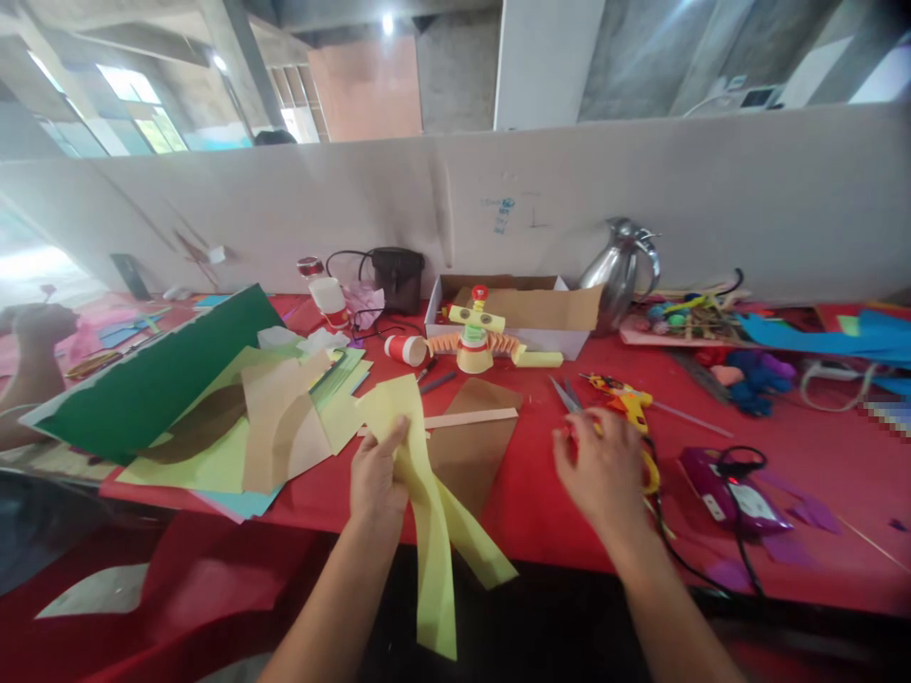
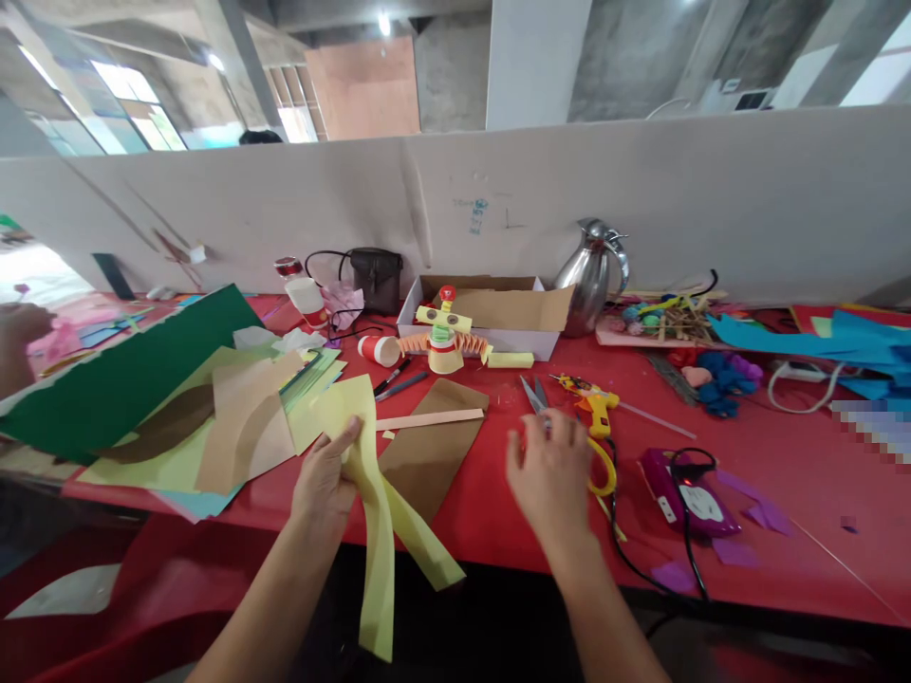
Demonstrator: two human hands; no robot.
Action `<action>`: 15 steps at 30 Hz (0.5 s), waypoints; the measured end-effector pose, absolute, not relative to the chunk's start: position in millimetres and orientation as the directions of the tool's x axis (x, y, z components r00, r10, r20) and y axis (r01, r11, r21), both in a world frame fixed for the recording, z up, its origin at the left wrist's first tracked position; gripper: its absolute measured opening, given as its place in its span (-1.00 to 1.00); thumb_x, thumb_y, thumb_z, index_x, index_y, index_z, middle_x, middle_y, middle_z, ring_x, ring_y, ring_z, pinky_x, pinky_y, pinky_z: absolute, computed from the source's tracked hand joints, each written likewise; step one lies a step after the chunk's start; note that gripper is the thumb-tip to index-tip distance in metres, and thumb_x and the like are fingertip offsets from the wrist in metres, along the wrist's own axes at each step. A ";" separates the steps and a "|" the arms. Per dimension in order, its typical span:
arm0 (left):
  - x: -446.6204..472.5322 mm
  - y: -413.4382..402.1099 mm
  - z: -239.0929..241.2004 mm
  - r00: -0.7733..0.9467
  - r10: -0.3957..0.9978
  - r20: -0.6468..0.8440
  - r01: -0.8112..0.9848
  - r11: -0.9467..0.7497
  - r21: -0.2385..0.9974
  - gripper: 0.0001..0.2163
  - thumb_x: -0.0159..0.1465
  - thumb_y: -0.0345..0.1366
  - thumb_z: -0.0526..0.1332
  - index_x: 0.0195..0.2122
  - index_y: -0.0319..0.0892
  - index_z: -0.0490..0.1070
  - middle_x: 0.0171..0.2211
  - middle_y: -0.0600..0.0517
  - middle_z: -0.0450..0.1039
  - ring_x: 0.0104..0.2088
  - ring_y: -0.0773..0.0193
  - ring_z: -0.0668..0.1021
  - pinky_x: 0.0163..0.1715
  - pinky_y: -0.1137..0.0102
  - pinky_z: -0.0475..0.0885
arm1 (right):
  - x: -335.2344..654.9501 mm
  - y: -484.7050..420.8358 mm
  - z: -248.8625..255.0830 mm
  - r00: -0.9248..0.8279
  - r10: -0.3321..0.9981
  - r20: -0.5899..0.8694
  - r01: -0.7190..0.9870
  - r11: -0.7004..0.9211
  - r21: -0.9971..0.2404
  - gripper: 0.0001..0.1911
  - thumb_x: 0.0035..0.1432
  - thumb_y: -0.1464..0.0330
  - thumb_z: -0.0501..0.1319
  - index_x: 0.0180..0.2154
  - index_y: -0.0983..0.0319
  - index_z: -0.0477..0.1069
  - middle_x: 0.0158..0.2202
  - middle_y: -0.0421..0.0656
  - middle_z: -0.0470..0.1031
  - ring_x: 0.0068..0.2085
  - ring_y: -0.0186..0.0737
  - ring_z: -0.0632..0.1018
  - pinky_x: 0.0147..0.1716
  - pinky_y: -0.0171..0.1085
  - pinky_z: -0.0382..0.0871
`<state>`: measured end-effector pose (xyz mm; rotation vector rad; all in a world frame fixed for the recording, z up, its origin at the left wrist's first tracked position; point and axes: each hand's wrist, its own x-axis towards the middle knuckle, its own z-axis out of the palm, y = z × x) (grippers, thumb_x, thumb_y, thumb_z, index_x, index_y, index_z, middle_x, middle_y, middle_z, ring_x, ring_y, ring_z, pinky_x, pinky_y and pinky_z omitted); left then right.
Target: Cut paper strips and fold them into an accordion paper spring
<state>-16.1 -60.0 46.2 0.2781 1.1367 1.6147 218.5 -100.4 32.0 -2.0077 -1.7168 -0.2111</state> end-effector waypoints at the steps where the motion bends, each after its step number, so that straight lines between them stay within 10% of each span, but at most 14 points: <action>1: -12.6 -59.7 47.0 -0.390 0.848 -0.359 -0.627 0.042 0.778 -0.85 0.05 -0.48 0.38 -0.34 -0.23 0.50 -0.44 -0.01 0.59 -0.52 0.29 0.60 -0.46 0.44 0.55 | 201.7 -105.8 35.2 0.097 0.914 0.394 0.931 0.056 -0.360 -0.71 0.28 0.22 0.04 -0.19 0.26 0.42 -0.10 0.09 0.44 -0.05 0.03 0.45 -0.10 -0.11 0.27; 5: -5.7 -59.5 46.1 -0.384 0.846 -0.370 -0.655 0.033 0.755 -0.84 0.08 -0.46 0.37 -0.30 -0.21 0.49 -0.42 0.02 0.58 -0.52 0.33 0.59 -0.40 0.43 0.55 | 141.4 -119.7 32.9 -0.213 0.967 0.140 0.761 0.254 -0.597 -0.77 0.21 0.15 0.15 -0.30 0.18 0.38 -0.36 -0.16 0.49 -0.36 -0.21 0.48 -0.43 -0.32 0.17; 15: -48.7 -48.4 33.4 -0.320 0.859 -0.400 -0.578 0.158 0.801 -0.77 0.14 -0.17 0.35 -0.35 -0.22 0.41 -0.50 0.08 0.47 -0.63 0.47 0.46 -0.74 0.60 0.22 | 152.0 -95.4 2.8 -0.250 0.968 -0.011 0.330 0.074 -0.941 -0.74 0.22 0.22 0.10 -0.46 0.21 0.30 -0.52 -0.25 0.35 -0.46 -0.30 0.38 -0.47 -0.35 0.15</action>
